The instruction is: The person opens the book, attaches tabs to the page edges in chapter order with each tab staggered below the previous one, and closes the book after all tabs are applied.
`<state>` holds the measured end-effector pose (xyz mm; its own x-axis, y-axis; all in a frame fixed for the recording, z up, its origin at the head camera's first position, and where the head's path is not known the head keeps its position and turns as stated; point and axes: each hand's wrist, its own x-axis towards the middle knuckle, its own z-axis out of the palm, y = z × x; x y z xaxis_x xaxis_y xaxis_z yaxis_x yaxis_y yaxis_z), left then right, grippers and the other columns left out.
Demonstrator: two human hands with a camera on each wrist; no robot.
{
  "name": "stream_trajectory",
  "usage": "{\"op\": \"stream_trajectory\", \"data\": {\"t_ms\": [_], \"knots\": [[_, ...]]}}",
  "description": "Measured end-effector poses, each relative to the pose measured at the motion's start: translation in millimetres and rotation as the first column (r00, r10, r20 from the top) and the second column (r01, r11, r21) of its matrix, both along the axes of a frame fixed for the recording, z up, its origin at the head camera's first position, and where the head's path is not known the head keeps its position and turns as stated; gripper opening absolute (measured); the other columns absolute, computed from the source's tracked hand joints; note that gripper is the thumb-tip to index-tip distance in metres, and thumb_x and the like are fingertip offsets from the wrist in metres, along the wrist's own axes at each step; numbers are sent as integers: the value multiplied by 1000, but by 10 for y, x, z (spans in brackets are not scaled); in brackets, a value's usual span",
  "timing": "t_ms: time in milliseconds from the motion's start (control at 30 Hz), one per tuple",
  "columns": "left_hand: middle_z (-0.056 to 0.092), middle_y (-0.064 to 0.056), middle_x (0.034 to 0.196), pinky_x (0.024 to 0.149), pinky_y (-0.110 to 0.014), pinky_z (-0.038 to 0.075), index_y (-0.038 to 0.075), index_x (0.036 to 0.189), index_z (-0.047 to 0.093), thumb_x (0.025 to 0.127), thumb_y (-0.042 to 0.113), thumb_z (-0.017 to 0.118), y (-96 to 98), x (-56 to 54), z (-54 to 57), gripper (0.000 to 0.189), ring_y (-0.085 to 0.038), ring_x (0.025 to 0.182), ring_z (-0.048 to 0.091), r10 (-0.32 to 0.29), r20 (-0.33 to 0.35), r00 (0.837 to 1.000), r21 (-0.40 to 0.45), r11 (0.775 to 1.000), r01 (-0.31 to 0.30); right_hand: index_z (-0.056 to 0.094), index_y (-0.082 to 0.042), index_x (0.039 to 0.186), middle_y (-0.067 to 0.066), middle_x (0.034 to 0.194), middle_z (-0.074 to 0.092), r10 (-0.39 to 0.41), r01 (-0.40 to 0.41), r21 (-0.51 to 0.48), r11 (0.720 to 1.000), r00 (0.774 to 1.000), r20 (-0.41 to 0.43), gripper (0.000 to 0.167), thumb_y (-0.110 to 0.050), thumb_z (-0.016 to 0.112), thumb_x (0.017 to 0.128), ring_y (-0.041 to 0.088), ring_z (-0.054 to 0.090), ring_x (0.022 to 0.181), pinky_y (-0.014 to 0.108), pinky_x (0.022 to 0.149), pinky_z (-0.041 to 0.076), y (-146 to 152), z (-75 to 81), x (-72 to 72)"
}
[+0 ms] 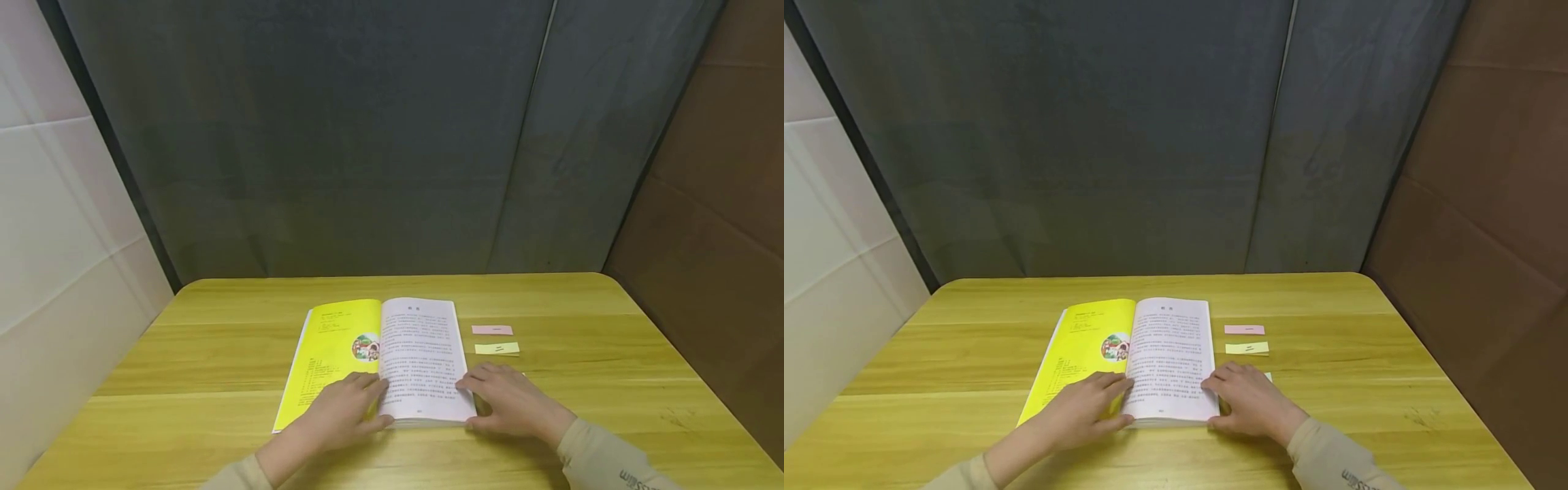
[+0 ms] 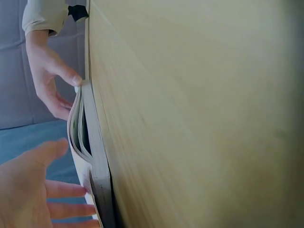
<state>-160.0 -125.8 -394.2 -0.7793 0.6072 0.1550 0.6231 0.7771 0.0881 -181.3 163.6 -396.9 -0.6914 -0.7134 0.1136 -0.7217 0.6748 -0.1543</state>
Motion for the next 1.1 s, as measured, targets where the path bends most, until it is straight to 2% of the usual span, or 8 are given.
{"op": "stream_trajectory", "data": {"t_ms": [67, 167, 333, 500, 633, 933, 1100], "knots": [[54, -12, 111, 79, -39, 43, 3, 117, 53, 79, 55, 50, 36, -4, -8, 64, -27, 102, 50, 28, 11, 1000, 7, 1000, -28, 56, -13, 114, -1, 110, 52, 2, -2, 0, 1000, 1000, -1, 51, -44, 64, 74, 18, 46, 103, 43, 86, 36, 0, 3, 2], [56, -10, 103, 70, -38, 46, 4, 117, 52, 75, 61, 51, 92, -10, -25, 71, -26, 93, 53, 53, 2, 999, 11, 999, -53, 56, -13, 114, -1, 110, 52, 3, -3, 1, 1000, 1000, -1, 51, -44, 64, 74, 18, 46, 103, 43, 86, 36, 1, 4, 3], [53, -4, 85, 52, -32, 43, 7, 112, 53, 71, 60, 57, 157, -17, -42, 67, -22, 74, 53, 70, -75, 995, -8, 997, -71, 56, -13, 114, -1, 110, 52, -1, 1, 6, 1000, 1000, 4, 52, -45, 63, 75, 18, 46, 103, 43, 86, 36, 4, 2, 3], [50, -2, 78, 47, -30, 39, 9, 106, 54, 68, 58, 60, 166, -30, -29, 62, -19, 65, 51, 87, -88, 992, 2, 996, -87, 56, -13, 115, -1, 110, 52, 1, -1, 3, 1000, 1000, 1, 52, -45, 63, 75, 18, 46, 104, 43, 86, 36, 6, -1, 0], [51, -2, 79, 48, -29, 39, 9, 107, 54, 67, 58, 62, 143, -48, -21, 64, -18, 65, 50, 88, -59, 994, 30, 996, -86, 56, -13, 114, -2, 110, 52, 8, -8, -5, 1000, 1000, -3, 52, -45, 64, 74, 17, 46, 103, 43, 86, 36, 6, -2, -3], [56, -7, 93, 61, -33, 45, 6, 115, 53, 63, 58, 66, 73, -96, -14, 74, -22, 78, 56, 73, 10, 997, 83, 994, -73, 56, -13, 115, -1, 110, 52, 9, -9, -3, 1000, 1000, -4, 54, -46, 64, 73, 17, 47, 102, 42, 86, 37, 14, -7, -4], [57, -10, 98, 67, -36, 46, 6, 116, 53, 62, 57, 67, 37, -99, -13, 75, -24, 83, 56, 69, 25, 997, 117, 991, -71, 56, -13, 115, -1, 111, 53, -1, 1, -1, 1000, 1000, 9, 55, -48, 64, 73, 18, 46, 104, 43, 87, 35, 15, -6, 1]]}}
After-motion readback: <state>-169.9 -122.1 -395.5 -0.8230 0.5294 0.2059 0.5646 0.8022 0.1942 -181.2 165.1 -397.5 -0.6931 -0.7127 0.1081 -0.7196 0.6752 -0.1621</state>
